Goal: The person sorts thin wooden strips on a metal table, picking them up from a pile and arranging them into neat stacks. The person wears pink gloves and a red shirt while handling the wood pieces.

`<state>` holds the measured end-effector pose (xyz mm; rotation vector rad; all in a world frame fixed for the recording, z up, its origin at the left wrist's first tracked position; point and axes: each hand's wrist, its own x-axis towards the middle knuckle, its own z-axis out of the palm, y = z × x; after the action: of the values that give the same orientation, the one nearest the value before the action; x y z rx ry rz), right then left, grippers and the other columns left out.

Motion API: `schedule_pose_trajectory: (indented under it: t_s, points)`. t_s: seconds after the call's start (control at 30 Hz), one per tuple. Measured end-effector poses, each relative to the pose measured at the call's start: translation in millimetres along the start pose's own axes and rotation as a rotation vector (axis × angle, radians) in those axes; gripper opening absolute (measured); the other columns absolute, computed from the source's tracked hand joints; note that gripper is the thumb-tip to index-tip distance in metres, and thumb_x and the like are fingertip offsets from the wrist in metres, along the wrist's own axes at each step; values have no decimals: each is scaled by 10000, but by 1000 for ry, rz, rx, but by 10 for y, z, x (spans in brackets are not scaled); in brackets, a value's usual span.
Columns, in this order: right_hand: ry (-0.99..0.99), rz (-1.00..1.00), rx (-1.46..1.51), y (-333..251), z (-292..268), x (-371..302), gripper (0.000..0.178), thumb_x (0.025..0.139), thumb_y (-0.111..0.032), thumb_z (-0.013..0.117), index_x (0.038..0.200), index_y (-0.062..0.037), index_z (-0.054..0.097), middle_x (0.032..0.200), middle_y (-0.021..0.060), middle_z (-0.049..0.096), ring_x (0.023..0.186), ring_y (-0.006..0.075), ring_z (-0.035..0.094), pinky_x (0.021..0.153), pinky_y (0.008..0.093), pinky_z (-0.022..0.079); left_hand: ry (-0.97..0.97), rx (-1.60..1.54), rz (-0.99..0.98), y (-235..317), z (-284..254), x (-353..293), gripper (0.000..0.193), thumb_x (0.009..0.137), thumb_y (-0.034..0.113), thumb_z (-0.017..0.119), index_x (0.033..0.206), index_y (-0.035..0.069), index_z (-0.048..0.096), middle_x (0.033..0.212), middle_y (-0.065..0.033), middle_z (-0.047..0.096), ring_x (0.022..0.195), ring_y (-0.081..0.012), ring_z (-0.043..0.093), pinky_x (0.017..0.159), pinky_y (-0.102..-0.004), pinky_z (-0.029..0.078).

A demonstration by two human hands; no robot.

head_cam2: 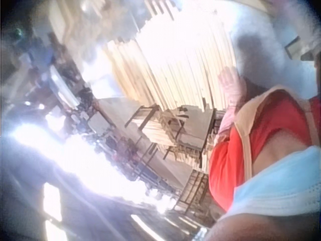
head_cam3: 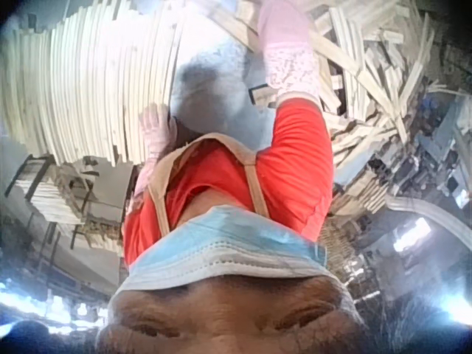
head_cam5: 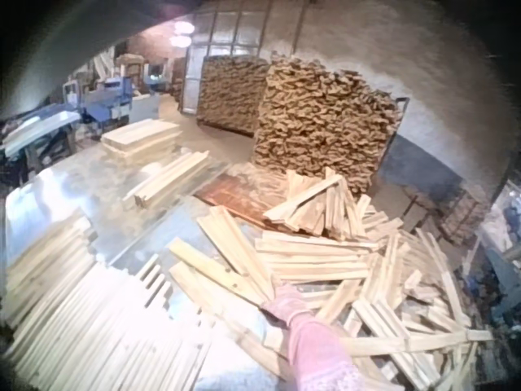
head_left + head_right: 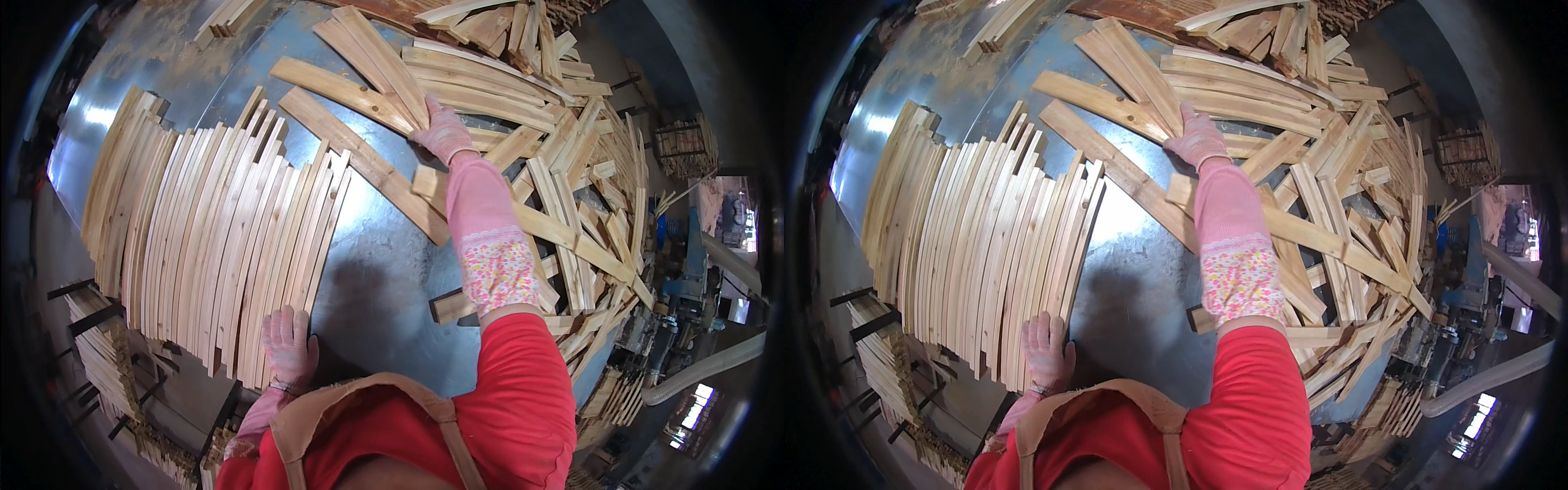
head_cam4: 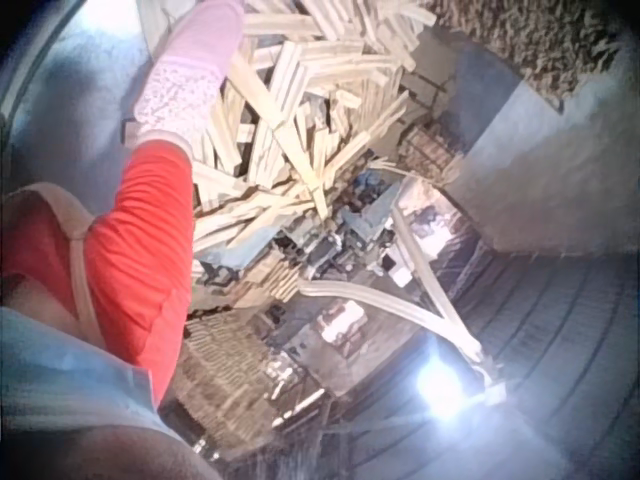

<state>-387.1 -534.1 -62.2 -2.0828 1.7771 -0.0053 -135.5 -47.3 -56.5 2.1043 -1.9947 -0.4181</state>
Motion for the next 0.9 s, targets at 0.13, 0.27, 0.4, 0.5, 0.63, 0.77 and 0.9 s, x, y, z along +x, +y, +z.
schedule_pose_trajectory:
  t_s: [0.13,0.27,0.4,0.5,0.63,0.77,0.9]
  points:
    - [-14,69,235,-6,-18,-602,1030,783,-363,878,1647,-62,404,1408,291,659,1289,424,658,1121,433,507,26,20,8,15,-57,15,737,713,204,825,1394,63,584,1403,-223,570,1319,-450,529,1167,-629,393]
    - [-111,76,713,439,348,-1640,946,847,-335,861,1613,12,429,1261,233,719,1070,352,746,969,418,596,32,40,-17,34,2,-77,747,767,254,833,1448,78,585,1493,-218,551,1404,-453,496,1224,-630,354]
    - [-481,325,1700,682,993,-3055,895,913,-205,827,1638,-59,323,1148,206,703,925,346,748,816,543,665,35,60,-17,-61,222,-220,746,879,406,790,1518,96,564,1613,-200,489,1513,-423,415,1295,-608,271]
    - [-472,318,1130,-35,1080,-3845,1033,920,-166,793,1735,-122,160,1195,224,728,1024,311,752,910,452,649,51,48,24,-120,194,-217,804,916,534,734,1552,84,536,1647,-208,451,1543,-418,372,1320,-602,199]
    - [-643,-101,509,-1020,1679,-4298,764,934,-397,745,1583,-101,471,1215,228,761,1144,381,734,1014,528,575,39,82,75,-138,209,-232,886,924,607,696,1595,64,498,1673,-236,413,1567,-421,337,1333,-597,142]
    - [-126,-265,28,-745,1452,-3900,500,849,-411,747,1228,-86,719,1108,213,754,1071,442,703,996,517,549,-65,179,-18,-68,215,-177,917,919,605,701,1628,72,465,1703,-243,372,1592,-433,295,1347,-589,84]
    - [740,487,36,405,1255,-3552,678,797,-333,845,1349,-17,609,1185,254,727,1119,414,690,1018,499,544,-124,308,-27,31,170,-220,956,891,612,727,1633,72,458,1722,-244,344,1613,-419,254,1353,-579,57]
